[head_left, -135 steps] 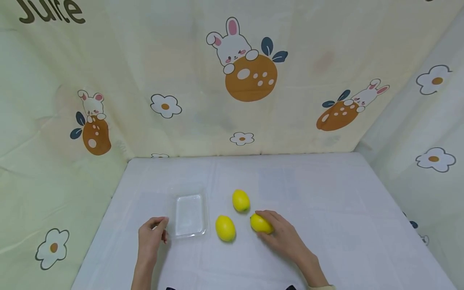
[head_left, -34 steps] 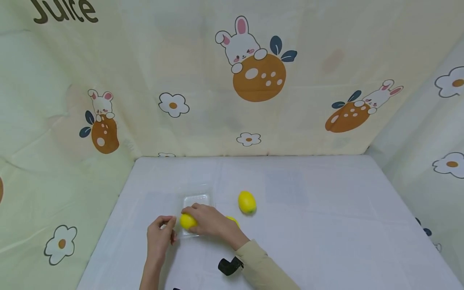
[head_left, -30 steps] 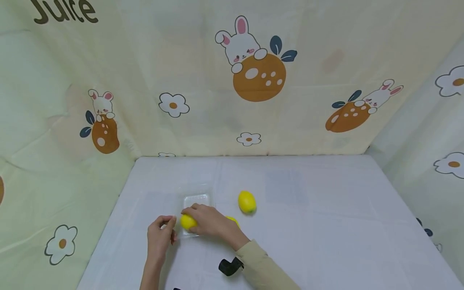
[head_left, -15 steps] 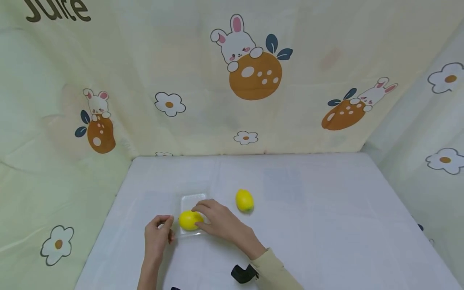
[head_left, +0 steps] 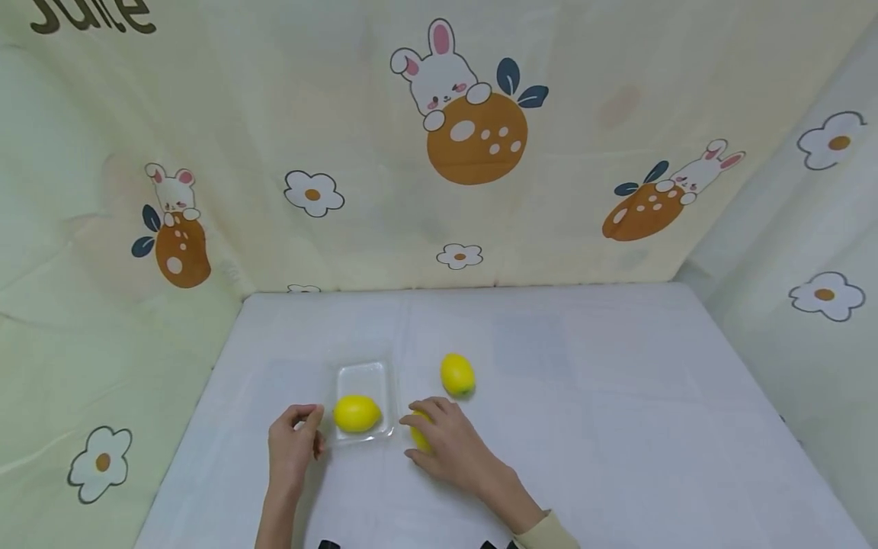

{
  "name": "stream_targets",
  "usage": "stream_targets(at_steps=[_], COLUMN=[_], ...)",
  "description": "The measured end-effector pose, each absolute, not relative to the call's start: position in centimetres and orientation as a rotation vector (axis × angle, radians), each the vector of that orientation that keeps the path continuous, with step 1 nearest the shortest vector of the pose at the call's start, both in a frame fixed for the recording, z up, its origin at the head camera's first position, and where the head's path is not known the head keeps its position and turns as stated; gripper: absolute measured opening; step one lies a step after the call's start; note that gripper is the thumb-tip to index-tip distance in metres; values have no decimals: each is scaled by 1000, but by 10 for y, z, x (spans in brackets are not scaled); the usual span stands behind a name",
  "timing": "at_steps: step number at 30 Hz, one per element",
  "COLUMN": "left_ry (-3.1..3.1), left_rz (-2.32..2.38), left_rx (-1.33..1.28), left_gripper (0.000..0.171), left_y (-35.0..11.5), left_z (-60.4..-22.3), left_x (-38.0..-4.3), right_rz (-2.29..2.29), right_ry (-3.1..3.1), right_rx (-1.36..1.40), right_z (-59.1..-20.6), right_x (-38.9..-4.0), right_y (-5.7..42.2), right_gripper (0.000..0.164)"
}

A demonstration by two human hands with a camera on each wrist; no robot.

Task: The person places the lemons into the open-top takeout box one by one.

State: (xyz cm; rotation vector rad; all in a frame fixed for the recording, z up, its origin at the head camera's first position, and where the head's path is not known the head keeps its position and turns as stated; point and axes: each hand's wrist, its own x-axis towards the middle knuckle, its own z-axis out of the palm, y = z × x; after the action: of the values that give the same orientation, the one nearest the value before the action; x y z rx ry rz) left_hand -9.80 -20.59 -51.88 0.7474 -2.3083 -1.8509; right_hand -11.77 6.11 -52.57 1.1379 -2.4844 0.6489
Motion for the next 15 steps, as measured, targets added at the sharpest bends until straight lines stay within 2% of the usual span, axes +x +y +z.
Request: stream_targets(at_steps=[15], left_ry=[-2312], left_rz=[-1844], left_rx=[746], left_gripper=[27], left_y=[-207], left_z=[-520], left_x=[-98], right_rz=[770], right_ry=[-2640], right_rx=[1049], right_z=[-540], right_x=[-111], right_y=[73], right_gripper=[48])
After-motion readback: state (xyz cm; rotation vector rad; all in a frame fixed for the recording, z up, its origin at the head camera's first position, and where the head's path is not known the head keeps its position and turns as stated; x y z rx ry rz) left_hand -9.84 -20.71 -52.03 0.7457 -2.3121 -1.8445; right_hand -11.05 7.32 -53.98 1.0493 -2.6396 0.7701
